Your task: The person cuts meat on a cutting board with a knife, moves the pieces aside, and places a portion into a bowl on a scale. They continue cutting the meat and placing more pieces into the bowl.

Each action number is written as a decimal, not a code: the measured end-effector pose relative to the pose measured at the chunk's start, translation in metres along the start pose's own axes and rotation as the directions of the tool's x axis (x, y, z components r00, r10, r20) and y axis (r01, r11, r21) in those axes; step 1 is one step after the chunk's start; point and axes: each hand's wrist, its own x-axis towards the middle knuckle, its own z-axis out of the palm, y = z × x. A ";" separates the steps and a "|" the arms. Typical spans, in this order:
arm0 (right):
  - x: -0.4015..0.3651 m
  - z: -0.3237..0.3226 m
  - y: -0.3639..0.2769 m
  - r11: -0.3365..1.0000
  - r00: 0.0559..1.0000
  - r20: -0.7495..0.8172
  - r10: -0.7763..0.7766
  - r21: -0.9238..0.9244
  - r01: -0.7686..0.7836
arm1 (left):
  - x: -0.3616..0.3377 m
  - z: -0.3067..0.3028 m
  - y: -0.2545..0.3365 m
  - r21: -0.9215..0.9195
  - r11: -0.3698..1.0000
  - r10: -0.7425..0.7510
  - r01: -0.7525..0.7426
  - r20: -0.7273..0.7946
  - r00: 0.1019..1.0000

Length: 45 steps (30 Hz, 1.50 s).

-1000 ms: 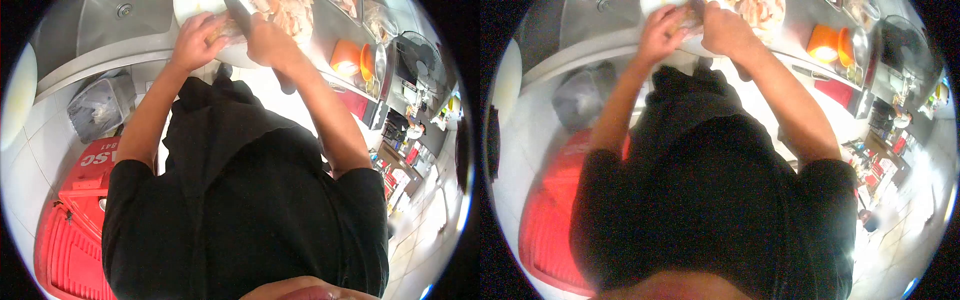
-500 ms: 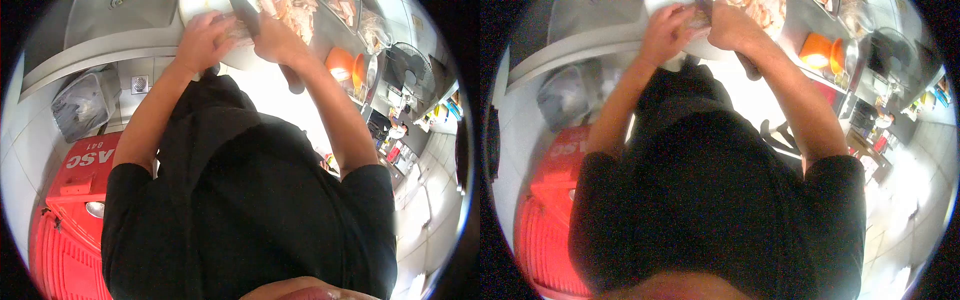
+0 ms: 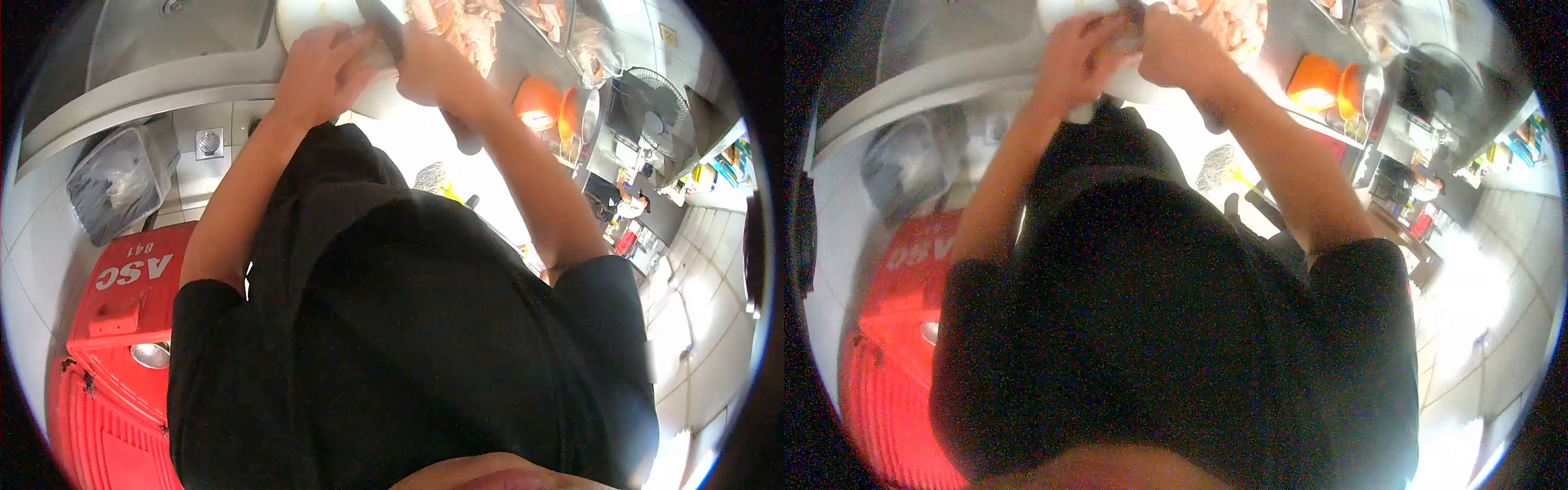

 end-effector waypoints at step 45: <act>-0.033 0.042 0.031 0.974 0.975 -0.223 -0.024 0.216 0.074 | -0.001 -0.010 0.024 0.000 1.000 -0.004 0.004 -0.018 1.000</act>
